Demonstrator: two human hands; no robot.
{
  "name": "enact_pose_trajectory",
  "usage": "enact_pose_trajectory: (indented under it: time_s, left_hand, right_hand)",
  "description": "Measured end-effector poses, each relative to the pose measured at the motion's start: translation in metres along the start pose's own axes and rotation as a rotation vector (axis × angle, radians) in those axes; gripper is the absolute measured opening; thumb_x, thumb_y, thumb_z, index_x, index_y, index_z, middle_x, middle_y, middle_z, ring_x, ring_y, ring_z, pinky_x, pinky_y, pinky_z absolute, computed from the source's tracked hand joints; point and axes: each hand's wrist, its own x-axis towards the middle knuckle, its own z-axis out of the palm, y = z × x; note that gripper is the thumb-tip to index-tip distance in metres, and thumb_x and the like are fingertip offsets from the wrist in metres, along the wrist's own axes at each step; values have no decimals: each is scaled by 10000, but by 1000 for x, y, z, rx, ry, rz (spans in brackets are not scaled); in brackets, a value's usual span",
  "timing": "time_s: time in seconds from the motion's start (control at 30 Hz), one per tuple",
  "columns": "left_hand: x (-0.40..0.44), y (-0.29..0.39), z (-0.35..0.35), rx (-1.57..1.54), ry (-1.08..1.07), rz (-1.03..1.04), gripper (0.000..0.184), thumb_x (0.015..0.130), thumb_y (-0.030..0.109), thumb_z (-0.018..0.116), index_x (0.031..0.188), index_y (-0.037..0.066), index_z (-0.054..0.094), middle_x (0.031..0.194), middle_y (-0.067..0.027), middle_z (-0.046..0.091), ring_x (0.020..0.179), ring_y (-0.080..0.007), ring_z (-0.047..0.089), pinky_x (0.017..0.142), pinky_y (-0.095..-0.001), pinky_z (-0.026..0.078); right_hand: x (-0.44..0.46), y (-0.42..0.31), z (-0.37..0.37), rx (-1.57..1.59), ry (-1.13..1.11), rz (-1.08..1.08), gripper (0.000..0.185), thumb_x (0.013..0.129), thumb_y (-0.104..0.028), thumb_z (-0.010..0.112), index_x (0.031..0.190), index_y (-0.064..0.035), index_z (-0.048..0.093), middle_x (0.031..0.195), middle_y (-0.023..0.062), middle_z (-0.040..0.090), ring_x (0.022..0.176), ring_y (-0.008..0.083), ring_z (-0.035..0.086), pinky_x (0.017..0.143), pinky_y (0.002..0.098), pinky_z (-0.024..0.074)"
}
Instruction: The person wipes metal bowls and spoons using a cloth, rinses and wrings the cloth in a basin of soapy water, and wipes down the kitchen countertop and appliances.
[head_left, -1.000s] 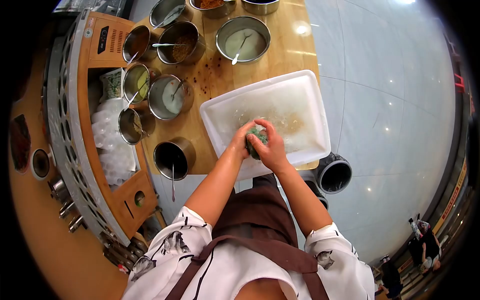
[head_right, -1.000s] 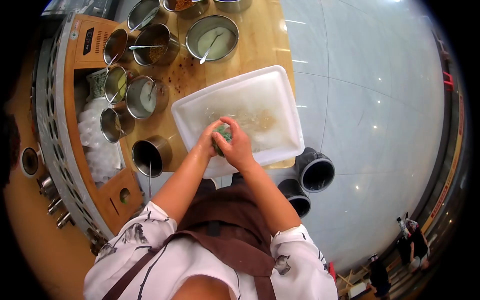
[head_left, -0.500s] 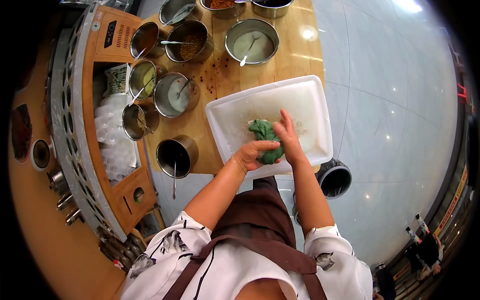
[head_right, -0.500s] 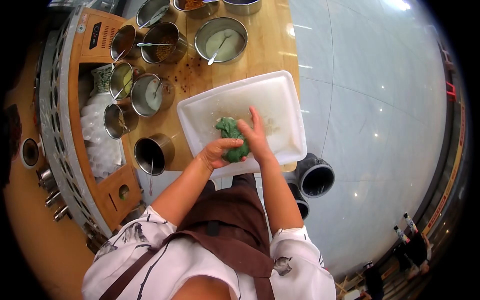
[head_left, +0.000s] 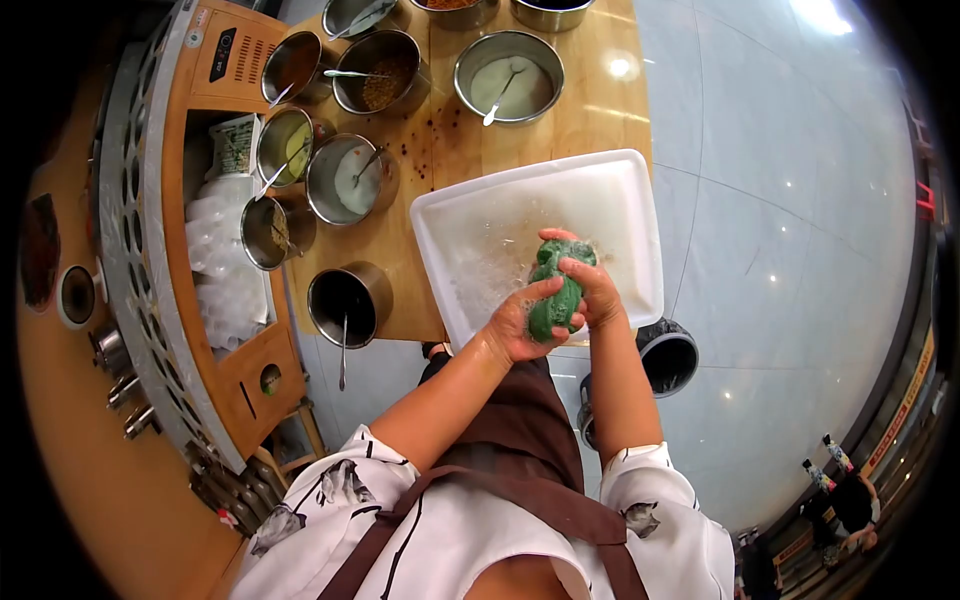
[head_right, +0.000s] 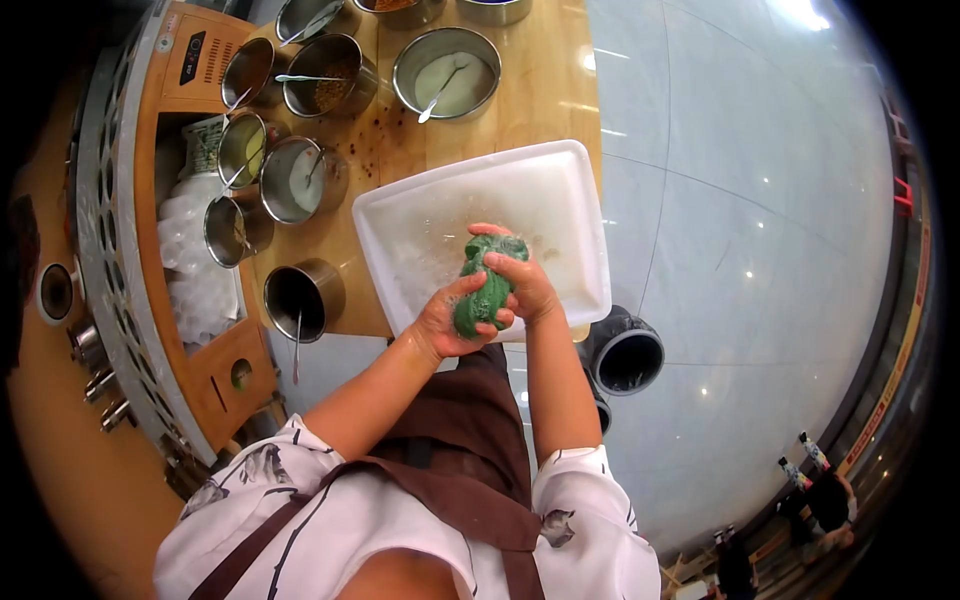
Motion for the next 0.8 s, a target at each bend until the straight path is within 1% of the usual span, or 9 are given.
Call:
enact_pose_trajectory:
  time_s: [0.17,0.3,0.37,0.4,0.47,0.6,0.67,0.77,0.8]
  left_hand:
    - [1,6,6,324,299,3,215,807,178,602,942,27,532,761,-79,559,591,-167,530,422,-233,435]
    - [11,15,-2,603,327,49,168,761,156,623,857,28,571,707,-59,573,550,-134,543,416,-239,417]
    - [7,18,15,1122,563,17,167,705,136,634,827,31,591,741,-58,597,617,-146,580,475,-272,430]
    - [8,15,18,1115,562,18,167,705,136,634,827,31,591,741,-58,597,617,-146,580,475,-272,430]
    - [13,5,20,1298,629,254,183,683,123,606,804,-12,589,761,-99,619,698,-197,613,556,-315,440]
    - [33,0,-20,1752,709,346,280,689,149,623,898,-23,549,816,-162,623,774,-290,616,647,-369,461]
    - [33,-8,-18,1955,993,405,400,695,184,644,1023,18,487,902,-210,608,830,-356,598,680,-403,468]
    - [30,-17,-22,2005,912,470,502,686,209,673,1089,37,427,944,-212,600,843,-395,580,708,-432,470]
    - [18,-17,1,1911,855,385,414,728,202,646,1060,37,461,899,-172,612,827,-324,607,660,-382,484]
  right_hand:
    - [11,-9,6,-461,163,-24,316,739,-141,636,1029,-36,565,888,42,557,795,114,520,659,262,449]
    - [20,-9,15,-707,245,-134,236,747,-128,622,963,-36,596,853,31,571,743,103,507,648,255,434]
    - [24,-4,12,-721,326,-98,212,760,-116,596,956,-35,602,817,30,586,708,106,513,650,254,433]
    - [25,-3,12,-724,325,-92,212,760,-116,596,956,-35,602,817,30,586,708,106,513,650,254,433]
    - [28,-1,12,-924,450,-138,205,771,-109,578,961,-36,598,781,30,585,681,111,513,635,262,436]
    - [35,20,-17,-1051,589,-225,187,781,-127,579,930,-19,607,743,39,579,653,119,523,593,269,438]
    - [35,30,-27,-1223,812,-413,194,795,-126,568,961,-26,586,773,59,584,687,133,527,623,274,441]
    - [18,23,-1,-883,841,-248,223,810,-148,571,994,-24,580,802,65,587,737,145,539,665,279,445]
    - [11,20,-2,-803,773,-219,285,822,-211,576,1039,-27,578,883,81,579,775,144,537,714,291,450]
